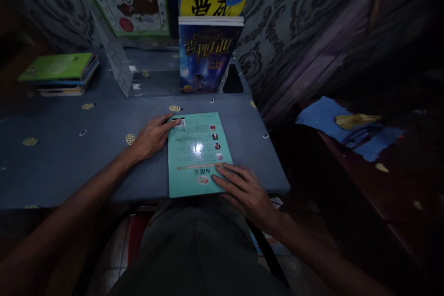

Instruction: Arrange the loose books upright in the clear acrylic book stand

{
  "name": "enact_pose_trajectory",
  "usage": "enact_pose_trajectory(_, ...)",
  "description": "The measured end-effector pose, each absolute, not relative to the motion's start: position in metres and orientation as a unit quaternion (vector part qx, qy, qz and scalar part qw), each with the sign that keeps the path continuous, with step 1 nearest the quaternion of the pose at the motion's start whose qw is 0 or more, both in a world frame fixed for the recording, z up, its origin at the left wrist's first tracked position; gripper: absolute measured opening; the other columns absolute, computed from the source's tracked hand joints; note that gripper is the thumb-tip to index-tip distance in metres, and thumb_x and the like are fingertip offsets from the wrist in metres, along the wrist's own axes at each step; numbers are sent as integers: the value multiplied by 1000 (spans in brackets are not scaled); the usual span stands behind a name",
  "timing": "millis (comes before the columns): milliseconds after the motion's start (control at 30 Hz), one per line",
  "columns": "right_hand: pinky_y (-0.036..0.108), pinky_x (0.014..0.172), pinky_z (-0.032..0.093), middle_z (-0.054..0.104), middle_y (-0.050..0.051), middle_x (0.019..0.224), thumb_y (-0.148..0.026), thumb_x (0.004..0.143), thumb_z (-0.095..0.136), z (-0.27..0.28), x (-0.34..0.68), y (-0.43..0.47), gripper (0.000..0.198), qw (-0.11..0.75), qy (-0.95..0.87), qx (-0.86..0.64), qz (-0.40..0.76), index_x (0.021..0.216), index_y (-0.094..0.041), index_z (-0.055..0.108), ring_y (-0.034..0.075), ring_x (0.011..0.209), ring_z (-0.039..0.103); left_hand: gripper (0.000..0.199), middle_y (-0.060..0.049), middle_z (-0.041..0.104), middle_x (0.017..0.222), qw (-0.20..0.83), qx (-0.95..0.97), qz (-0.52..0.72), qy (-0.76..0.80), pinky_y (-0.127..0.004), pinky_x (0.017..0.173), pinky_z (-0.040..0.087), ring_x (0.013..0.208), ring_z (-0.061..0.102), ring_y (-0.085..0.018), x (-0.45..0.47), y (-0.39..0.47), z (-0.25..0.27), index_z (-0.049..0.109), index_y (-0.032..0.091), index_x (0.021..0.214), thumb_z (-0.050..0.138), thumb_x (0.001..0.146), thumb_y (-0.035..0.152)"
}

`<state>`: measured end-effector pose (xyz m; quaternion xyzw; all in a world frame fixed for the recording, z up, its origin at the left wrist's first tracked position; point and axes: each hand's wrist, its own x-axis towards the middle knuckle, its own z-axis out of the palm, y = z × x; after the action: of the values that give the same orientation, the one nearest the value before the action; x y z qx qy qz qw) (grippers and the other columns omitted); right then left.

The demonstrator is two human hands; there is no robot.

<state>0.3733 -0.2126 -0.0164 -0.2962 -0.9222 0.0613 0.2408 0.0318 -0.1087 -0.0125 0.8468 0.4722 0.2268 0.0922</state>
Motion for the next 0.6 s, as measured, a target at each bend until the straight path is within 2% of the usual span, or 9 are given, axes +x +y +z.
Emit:
enact_pose_trajectory(67,44,92,60,74,11,125,-18,98,62,-14,373,-211,41,268,-919,-284,61,139,-21,61,25,120,65,45,-13,55,147,92,852,224,464,-49,111,46,132,55,-28,31,-108,-13,57,23,142,33,105,33)
enact_pose_trajectory(167,40,84,61,78,9,114,-17,96,64,-8,374,-206,43,302,-919,-248,54,139,-22,61,23,108,70,45,-13,56,146,95,856,217,459,-50,110,46,131,55,-27,30,-105,-10,56,23,142,34,105,32)
enact_pose_trajectory(233,40,86,61,77,10,117,-20,96,66,-3,375,-201,46,282,-929,-233,54,142,-21,58,23,110,69,44,-12,56,145,99,856,210,462,-49,109,46,130,56,-26,30,-103,-7,57,24,142,34,105,33)
enact_pose_trajectory(333,46,93,59,69,15,134,-30,97,65,0,377,-199,50,209,-947,-240,47,145,-20,55,28,127,60,45,-13,56,144,98,855,203,466,-48,109,46,128,56,-26,32,-104,-3,57,22,141,34,105,36)
enact_pose_trajectory(400,46,94,57,65,15,139,-27,100,60,-5,377,-203,48,181,-948,-259,32,146,-21,53,29,134,56,47,-14,56,144,95,855,200,468,-49,110,45,129,56,-28,34,-108,-1,58,20,141,34,105,40)
enact_pose_trajectory(500,44,90,56,68,14,135,-17,103,49,-19,378,-212,44,218,-932,-290,18,146,-23,53,28,131,58,50,-15,56,143,97,859,190,465,-50,110,45,129,55,-29,37,-116,1,57,21,142,34,105,45)
enact_pose_trajectory(600,43,83,56,73,12,127,-15,104,44,-29,381,-220,44,278,-920,-276,29,146,-22,53,28,124,63,49,-14,58,140,107,866,184,453,-49,108,45,124,56,-28,38,-125,4,57,22,143,32,106,42)
